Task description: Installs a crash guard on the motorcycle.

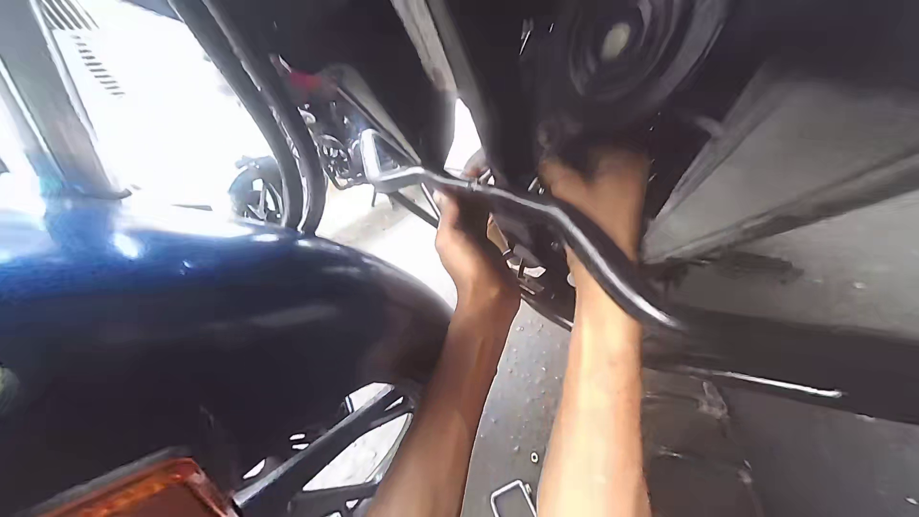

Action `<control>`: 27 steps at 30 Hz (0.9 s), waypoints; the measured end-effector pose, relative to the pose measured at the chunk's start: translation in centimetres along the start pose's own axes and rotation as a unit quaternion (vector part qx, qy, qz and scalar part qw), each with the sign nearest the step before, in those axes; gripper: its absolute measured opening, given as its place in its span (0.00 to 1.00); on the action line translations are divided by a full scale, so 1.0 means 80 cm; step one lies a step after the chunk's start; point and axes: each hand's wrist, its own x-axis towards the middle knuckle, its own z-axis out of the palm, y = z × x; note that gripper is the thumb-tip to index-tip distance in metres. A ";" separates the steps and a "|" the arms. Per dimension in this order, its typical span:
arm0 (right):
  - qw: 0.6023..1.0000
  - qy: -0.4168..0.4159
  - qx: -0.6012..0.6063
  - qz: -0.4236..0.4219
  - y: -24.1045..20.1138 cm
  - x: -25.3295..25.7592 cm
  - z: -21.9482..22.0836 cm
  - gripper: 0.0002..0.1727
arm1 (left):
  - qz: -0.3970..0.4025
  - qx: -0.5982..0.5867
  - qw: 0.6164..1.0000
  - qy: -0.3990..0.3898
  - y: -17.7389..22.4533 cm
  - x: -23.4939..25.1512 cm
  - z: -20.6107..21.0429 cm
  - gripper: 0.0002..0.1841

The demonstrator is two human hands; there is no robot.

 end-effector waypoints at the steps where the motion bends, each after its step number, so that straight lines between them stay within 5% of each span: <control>1: 0.999 0.002 0.030 0.043 -0.028 -0.004 -0.004 0.15 | -0.003 -0.006 1.000 -0.005 -0.001 0.003 -0.002 0.23; 3: 0.988 0.024 0.142 0.060 -0.035 -0.007 0.001 0.06 | 0.029 -0.049 0.993 -0.101 -0.025 0.037 -0.038 0.21; 5: 0.973 0.022 0.228 0.039 -0.015 -0.006 0.008 0.03 | 0.139 -0.082 0.921 -0.354 -0.077 0.116 -0.111 0.26; 6: 0.967 0.013 0.251 0.034 -0.009 -0.005 0.008 0.04 | 0.152 -0.083 0.913 -0.369 -0.083 0.120 -0.115 0.26; 7: 0.965 0.006 0.260 0.042 -0.008 -0.004 0.007 0.05 | 0.120 -0.084 0.950 -0.277 -0.068 0.091 -0.093 0.24; 8: 0.960 0.001 0.272 0.065 -0.011 -0.007 0.005 0.05 | 0.037 -0.065 0.994 -0.082 -0.035 0.043 -0.044 0.19; 10: 0.959 0.011 0.276 0.067 -0.011 -0.007 0.005 0.07 | -0.006 -0.014 0.999 0.039 -0.008 0.012 -0.001 0.18; 15: 0.998 0.004 0.034 0.059 -0.040 -0.005 -0.011 0.05 | 0.005 0.024 0.999 0.033 -0.012 0.012 -0.002 0.20; 17: 0.995 0.002 0.038 0.097 -0.061 -0.006 -0.015 0.07 | 0.000 0.046 0.998 0.038 -0.014 0.012 0.000 0.19; 23: 0.979 -0.052 0.181 0.082 0.019 -0.001 -0.005 0.08 | 0.029 0.106 0.994 0.023 -0.020 0.008 -0.006 0.16; 25: 0.969 -0.048 0.240 -0.021 0.051 0.002 0.001 0.04 | 0.025 0.078 0.996 0.027 -0.022 0.006 -0.007 0.16; 27: 0.918 -0.033 0.339 -0.204 0.097 0.012 0.024 0.07 | 0.013 0.068 0.997 0.030 -0.022 0.006 -0.007 0.16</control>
